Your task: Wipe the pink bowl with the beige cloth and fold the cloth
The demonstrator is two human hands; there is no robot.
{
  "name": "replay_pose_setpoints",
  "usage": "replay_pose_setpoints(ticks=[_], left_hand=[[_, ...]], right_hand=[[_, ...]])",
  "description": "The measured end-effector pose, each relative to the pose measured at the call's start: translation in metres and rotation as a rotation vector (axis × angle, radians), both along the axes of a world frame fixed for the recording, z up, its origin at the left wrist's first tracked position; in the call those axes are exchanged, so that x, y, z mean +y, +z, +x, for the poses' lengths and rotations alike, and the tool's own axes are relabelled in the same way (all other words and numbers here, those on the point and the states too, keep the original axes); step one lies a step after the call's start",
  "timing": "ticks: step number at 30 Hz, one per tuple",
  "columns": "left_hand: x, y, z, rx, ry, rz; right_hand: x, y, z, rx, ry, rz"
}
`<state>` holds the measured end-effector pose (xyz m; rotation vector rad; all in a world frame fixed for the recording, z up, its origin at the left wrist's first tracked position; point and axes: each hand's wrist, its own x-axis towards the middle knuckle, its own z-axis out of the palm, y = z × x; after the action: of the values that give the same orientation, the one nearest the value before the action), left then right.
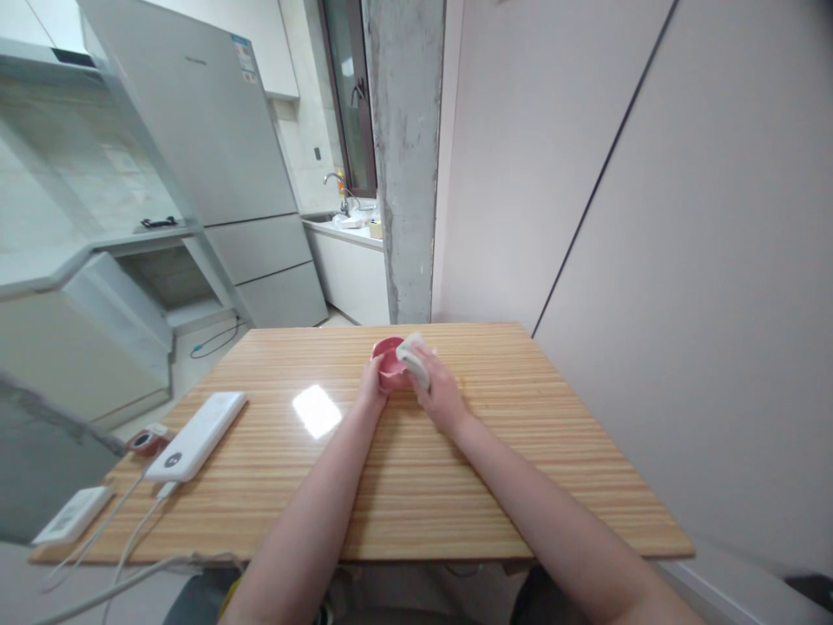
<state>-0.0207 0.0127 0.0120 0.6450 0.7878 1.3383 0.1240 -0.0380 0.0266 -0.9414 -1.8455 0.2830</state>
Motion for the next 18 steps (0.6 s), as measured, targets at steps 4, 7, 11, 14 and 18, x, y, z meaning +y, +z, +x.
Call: replay_pose_setpoints(ticks=[4,7,11,14,18], left_hand=[[-0.007,0.010,0.007,-0.016,-0.020,-0.106],[-0.012,0.013,0.013,0.011,-0.141,-0.132],[-0.014,0.015,0.016,-0.062,-0.098,-0.045],[-0.012,0.017,0.015,-0.101,0.056,0.027],[-0.012,0.019,0.013,-0.091,0.060,0.091]], right_hand=[[0.021,-0.006,0.018,0.488,-0.284,-0.120],[0.032,-0.014,0.020,0.626,-0.206,-0.292],[0.033,-0.022,0.008,0.601,0.046,-0.365],[0.026,-0.026,-0.005,0.557,0.139,-0.342],[0.021,-0.031,-0.013,0.591,0.080,-0.346]])
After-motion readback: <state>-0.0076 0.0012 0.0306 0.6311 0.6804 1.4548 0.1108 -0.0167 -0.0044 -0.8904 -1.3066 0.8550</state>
